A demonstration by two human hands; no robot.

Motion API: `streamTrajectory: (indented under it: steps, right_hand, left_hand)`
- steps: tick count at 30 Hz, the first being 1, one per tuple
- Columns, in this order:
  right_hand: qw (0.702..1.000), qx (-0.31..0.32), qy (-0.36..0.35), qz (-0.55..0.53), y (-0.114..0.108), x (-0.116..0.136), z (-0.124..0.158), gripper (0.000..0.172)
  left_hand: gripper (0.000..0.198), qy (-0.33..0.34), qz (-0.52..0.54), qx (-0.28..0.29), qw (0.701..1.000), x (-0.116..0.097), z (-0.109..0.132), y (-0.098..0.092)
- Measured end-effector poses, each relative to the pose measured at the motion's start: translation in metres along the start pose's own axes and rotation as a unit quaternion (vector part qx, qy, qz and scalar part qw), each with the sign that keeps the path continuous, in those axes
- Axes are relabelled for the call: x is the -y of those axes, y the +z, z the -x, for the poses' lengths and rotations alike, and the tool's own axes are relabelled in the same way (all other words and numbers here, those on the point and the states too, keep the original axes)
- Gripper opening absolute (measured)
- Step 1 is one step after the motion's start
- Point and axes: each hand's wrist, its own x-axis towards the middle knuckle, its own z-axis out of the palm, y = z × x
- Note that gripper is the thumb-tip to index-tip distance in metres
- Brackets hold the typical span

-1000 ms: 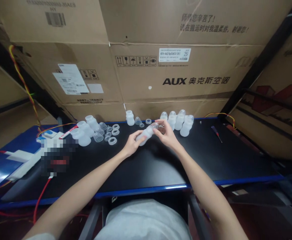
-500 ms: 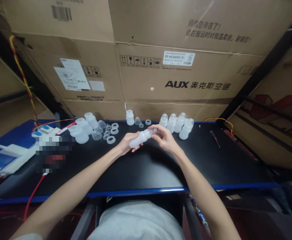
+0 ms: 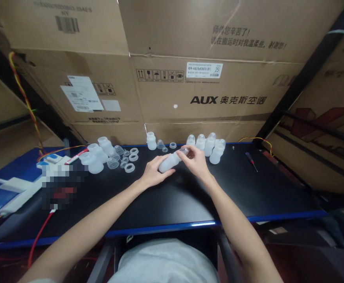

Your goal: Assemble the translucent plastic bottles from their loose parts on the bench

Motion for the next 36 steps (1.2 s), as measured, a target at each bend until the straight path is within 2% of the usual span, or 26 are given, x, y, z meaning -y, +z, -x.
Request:
streamTrajectory:
  steps: [3, 5, 8, 11, 19, 22, 25, 26, 28, 30, 31, 33, 34, 35, 36]
  right_hand:
    - [0.996, -0.053, -0.039, 0.054, -0.006, -0.003, -0.004, 0.056]
    - [0.993, -0.071, -0.042, 0.083, -0.013, -0.007, -0.007, 0.060]
    - [0.988, -0.083, -0.019, 0.126, -0.024, -0.012, -0.011, 0.061]
    - [0.981, -0.084, 0.010, 0.176, -0.030, -0.014, -0.013, 0.065]
    - [0.953, -0.115, 0.031, 0.277, -0.036, -0.026, -0.017, 0.056]
    - [0.937, -0.140, 0.021, 0.319, -0.039, -0.028, -0.018, 0.056]
    - [0.914, -0.192, -0.055, 0.354, -0.039, -0.023, -0.016, 0.054]
    - [0.907, -0.212, -0.091, 0.353, -0.036, -0.021, -0.014, 0.050]
    - [0.903, -0.223, -0.156, 0.333, -0.025, -0.017, -0.007, 0.039]
    - [0.916, -0.164, -0.202, 0.305, -0.005, -0.015, 0.001, 0.028]
    - [0.925, -0.101, -0.220, 0.292, 0.008, -0.015, 0.004, 0.026]
    - [0.931, 0.023, -0.231, 0.281, 0.037, -0.019, 0.008, 0.029]
    - [0.928, 0.066, -0.224, 0.291, 0.051, -0.022, 0.007, 0.032]
    - [0.924, 0.095, -0.208, 0.307, 0.065, -0.026, 0.004, 0.035]
    - [0.920, 0.111, -0.187, 0.326, 0.077, -0.029, 0.001, 0.039]
  left_hand:
    - [0.061, 0.023, -0.050, 0.042, 0.998, 0.007, -0.002, -0.004]
    - [0.048, 0.000, -0.090, 0.046, 0.995, 0.015, -0.003, -0.004]
    - [0.036, -0.041, -0.130, 0.068, 0.988, 0.028, -0.004, -0.001]
    - [0.035, -0.059, -0.138, 0.102, 0.983, 0.035, -0.004, 0.003]
    - [0.036, -0.061, -0.126, 0.108, 0.984, 0.037, -0.001, 0.005]
    - [0.029, -0.066, -0.134, 0.102, 0.984, 0.031, -0.004, 0.003]
    - [0.019, -0.053, -0.109, 0.050, 0.991, 0.001, -0.010, -0.011]
    - [0.025, -0.039, -0.087, 0.011, 0.995, -0.017, -0.011, -0.020]
    - [0.039, 0.033, 0.004, -0.073, 0.997, -0.062, -0.010, -0.046]
    - [0.038, 0.135, 0.104, -0.128, 0.977, -0.115, -0.002, -0.079]
    - [0.033, 0.179, 0.134, -0.142, 0.964, -0.139, 0.006, -0.097]
    - [0.033, 0.212, 0.162, -0.158, 0.951, -0.180, 0.024, -0.131]
    - [0.032, 0.219, 0.158, -0.139, 0.953, -0.194, 0.034, -0.146]
    - [0.025, 0.213, 0.124, -0.078, 0.966, -0.203, 0.043, -0.158]
    - [0.016, 0.205, 0.092, -0.061, 0.972, -0.209, 0.052, -0.169]
